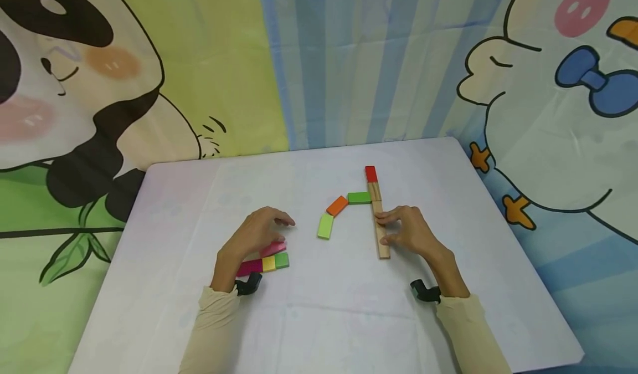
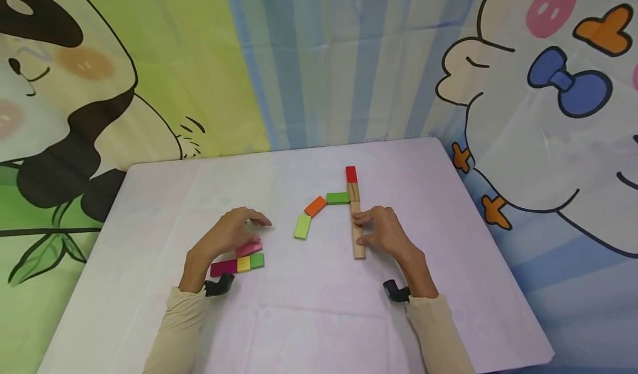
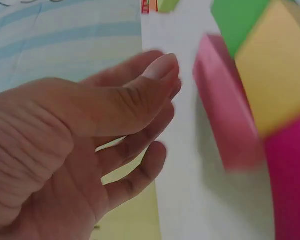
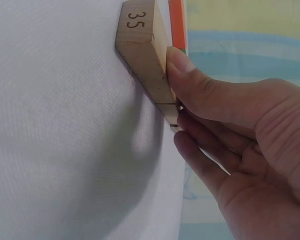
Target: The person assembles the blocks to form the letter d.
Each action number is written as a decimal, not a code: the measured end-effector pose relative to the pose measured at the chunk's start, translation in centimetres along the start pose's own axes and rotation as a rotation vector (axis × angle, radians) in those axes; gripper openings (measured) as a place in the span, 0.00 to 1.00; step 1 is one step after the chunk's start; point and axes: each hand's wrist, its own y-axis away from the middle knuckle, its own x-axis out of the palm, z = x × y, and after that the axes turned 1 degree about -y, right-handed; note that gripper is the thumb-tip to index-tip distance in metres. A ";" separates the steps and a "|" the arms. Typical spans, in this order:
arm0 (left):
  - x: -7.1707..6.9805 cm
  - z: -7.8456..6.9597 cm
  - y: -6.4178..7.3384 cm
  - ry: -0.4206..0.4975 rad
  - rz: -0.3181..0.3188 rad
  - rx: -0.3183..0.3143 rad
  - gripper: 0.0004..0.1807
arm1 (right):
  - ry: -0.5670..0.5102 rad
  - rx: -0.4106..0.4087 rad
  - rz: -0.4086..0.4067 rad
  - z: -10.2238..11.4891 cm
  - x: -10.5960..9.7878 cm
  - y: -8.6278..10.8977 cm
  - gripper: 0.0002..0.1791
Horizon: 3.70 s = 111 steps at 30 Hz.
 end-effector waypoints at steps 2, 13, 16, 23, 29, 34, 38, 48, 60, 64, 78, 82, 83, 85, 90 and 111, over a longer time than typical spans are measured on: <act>-0.5 0.8 0.9 0.043 0.033 -0.002 0.21 | -0.003 0.010 -0.001 -0.1 -0.1 0.0 0.31; -0.6 3.4 2.4 0.065 0.060 0.057 0.24 | -0.026 0.025 0.002 0.0 0.1 0.0 0.31; -0.3 3.4 2.1 0.049 0.036 0.043 0.24 | -0.031 0.035 0.005 0.0 0.1 0.0 0.31; 0.3 2.6 0.6 -0.030 -0.006 0.019 0.29 | -0.036 0.026 0.002 0.1 0.0 0.1 0.31; 0.9 1.3 -0.7 -0.103 -0.059 0.004 0.24 | -0.038 0.037 0.000 0.1 0.0 0.0 0.31; 1.1 0.5 -0.7 -0.100 -0.058 -0.030 0.29 | -0.037 0.035 0.011 0.1 0.1 0.0 0.31; 1.0 0.3 -0.4 -0.115 -0.057 -0.028 0.34 | -0.034 0.033 0.006 0.1 0.0 0.0 0.31; 1.5 0.3 -0.5 -0.175 -0.113 -0.012 0.29 | -0.030 0.027 0.015 0.0 0.1 -0.1 0.31; 3.3 -1.2 -0.2 -0.347 -0.199 0.027 0.26 | -0.032 0.053 0.010 0.3 0.0 0.0 0.31; 4.1 -1.6 0.1 -0.354 -0.216 0.088 0.26 | -0.029 0.053 0.010 0.2 0.0 0.0 0.31; 5.8 -2.5 1.3 -0.337 -0.233 0.154 0.28 | -0.037 0.052 0.007 -0.1 0.1 0.2 0.30; 6.4 -2.7 1.5 -0.357 -0.234 0.181 0.28 | -0.035 0.050 0.006 0.0 0.1 0.3 0.30; 6.6 -2.8 1.5 -0.366 -0.239 0.192 0.28 | -0.033 0.048 0.005 0.0 0.2 0.2 0.30; 6.9 -3.0 1.6 -0.389 -0.253 0.206 0.28 | -0.031 0.048 0.004 0.0 0.2 0.2 0.30; 7.6 -3.6 1.6 -0.436 -0.286 0.218 0.29 | -0.034 0.044 0.003 0.0 0.2 0.2 0.30; 9.3 -5.1 1.3 -0.487 -0.340 0.204 0.29 | -0.016 0.036 0.007 0.1 0.1 0.0 0.31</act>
